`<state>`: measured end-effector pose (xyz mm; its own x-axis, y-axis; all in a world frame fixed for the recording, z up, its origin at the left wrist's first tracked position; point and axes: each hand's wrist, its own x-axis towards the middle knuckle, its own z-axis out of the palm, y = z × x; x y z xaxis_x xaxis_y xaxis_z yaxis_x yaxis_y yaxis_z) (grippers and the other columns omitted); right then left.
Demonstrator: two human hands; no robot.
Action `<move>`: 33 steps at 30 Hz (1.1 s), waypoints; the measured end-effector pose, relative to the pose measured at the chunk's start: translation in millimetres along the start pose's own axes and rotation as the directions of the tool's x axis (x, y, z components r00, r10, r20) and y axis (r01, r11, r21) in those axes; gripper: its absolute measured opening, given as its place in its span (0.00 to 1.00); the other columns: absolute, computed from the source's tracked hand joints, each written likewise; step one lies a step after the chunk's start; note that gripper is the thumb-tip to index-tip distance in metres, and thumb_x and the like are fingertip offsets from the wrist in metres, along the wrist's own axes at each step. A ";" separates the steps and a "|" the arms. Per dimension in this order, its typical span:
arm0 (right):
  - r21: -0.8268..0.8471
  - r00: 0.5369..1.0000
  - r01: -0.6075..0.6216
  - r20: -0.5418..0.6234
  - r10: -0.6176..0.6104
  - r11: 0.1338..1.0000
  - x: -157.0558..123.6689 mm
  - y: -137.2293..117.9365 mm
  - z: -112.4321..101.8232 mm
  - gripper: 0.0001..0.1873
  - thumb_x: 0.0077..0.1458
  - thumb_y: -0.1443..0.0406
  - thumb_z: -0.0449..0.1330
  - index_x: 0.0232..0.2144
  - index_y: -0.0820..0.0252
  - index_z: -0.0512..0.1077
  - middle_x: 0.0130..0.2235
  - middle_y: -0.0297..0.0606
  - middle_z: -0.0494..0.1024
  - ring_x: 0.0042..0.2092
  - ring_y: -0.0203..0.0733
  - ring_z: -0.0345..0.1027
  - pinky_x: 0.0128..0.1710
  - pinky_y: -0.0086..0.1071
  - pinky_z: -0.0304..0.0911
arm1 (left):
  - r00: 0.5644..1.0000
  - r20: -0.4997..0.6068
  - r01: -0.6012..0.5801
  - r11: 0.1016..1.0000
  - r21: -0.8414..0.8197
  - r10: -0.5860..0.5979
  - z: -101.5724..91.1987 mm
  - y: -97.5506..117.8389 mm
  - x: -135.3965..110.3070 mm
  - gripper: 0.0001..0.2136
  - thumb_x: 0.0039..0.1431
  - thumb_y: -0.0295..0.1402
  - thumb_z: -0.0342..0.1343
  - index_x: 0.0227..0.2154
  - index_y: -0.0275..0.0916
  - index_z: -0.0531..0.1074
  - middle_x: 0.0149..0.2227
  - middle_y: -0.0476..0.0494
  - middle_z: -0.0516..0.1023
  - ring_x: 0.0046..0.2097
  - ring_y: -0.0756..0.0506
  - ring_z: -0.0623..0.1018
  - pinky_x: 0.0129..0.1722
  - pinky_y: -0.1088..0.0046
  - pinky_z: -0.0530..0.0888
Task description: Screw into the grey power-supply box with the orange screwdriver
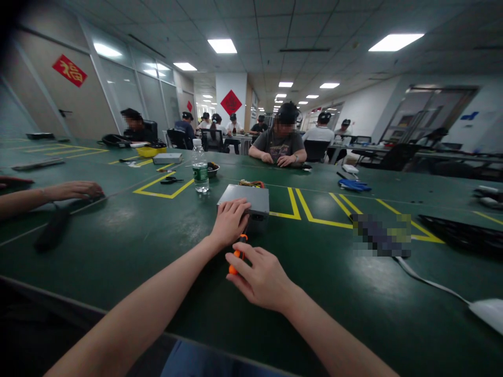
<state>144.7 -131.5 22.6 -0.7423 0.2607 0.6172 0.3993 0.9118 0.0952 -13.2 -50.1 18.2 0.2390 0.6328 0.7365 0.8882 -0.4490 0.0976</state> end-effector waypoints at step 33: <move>0.059 0.997 -0.040 -0.065 0.044 0.997 -1.2 -1.2 3.7 0.14 0.61 0.58 0.51 0.44 0.63 0.60 0.47 0.53 0.71 0.43 0.47 0.70 0.36 0.37 0.69 | 1.000 0.001 0.004 1.000 -0.010 -0.004 0.8 0.2 0.1 0.13 0.60 0.32 0.46 0.48 0.42 0.65 0.54 0.44 0.68 0.56 0.43 0.64 0.55 0.61 0.59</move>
<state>143.1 -131.7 18.9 -0.6876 0.2794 0.6702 0.3967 0.9176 0.0244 -12.7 -49.6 17.7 0.2359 0.6348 0.7358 0.8851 -0.4530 0.1071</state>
